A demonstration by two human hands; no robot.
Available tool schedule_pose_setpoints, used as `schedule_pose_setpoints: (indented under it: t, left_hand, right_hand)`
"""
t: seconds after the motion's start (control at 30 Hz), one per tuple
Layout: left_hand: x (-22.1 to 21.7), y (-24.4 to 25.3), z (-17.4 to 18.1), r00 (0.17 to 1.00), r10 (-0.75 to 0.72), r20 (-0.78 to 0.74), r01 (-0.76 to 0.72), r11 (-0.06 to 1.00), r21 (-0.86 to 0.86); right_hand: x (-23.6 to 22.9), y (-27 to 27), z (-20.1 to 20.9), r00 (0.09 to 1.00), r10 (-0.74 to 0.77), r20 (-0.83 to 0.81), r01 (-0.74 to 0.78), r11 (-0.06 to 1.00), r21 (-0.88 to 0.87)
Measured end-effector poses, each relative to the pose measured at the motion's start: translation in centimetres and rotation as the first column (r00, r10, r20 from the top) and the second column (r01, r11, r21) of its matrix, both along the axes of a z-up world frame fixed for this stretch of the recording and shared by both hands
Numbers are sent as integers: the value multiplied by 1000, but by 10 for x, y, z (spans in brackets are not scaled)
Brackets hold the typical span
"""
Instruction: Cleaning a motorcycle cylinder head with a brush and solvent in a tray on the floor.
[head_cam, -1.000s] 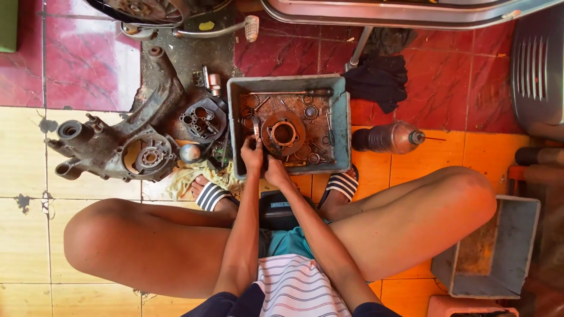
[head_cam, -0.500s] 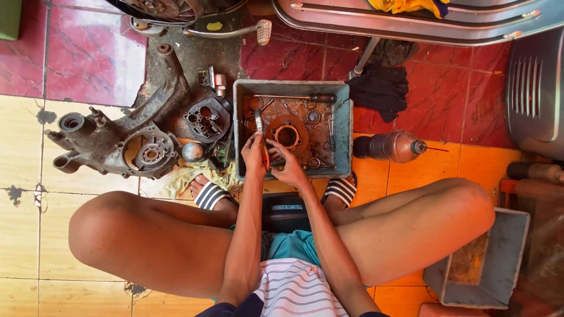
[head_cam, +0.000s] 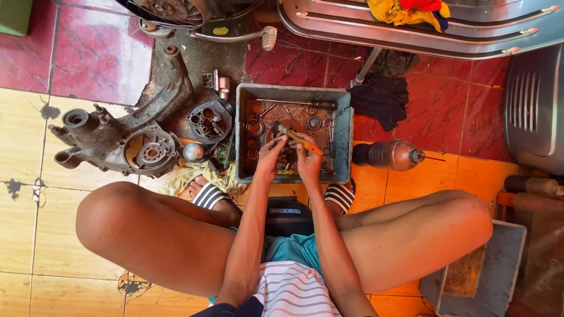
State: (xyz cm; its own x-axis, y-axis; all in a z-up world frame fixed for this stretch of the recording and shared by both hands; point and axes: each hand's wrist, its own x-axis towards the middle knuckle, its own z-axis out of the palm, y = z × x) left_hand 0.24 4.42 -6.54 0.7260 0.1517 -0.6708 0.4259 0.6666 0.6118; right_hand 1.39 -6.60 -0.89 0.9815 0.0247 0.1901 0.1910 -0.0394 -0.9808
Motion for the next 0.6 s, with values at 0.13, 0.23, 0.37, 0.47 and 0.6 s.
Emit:
schedule_pose_setpoints:
  t: [0.13,0.23,0.37,0.47,0.6]
  left_hand:
    - [-5,17,-1,998,31,61,-54,907,417]
    - [-10,21,-6,997,71,30,-71,696,715]
    - [-14,18,-27,1000,24,6,-20,651,758]
    - [-19,14,-36,1000,3,-10,6,626,780]
    - [-18,15,-33,999,34,-23,-5,654,757]
  right_hand:
    - [9,-4,15,993,-93,-67,94,995,22]
    - [17,-4,6,991,-24,-135,30,999,44]
    - [25,-2,-2,984,39,-177,-55,994,-89]
    - [24,-3,11,997,-9,-75,-7,977,-211]
    - [20,-5,-33,999,29,32,-21,971,-237]
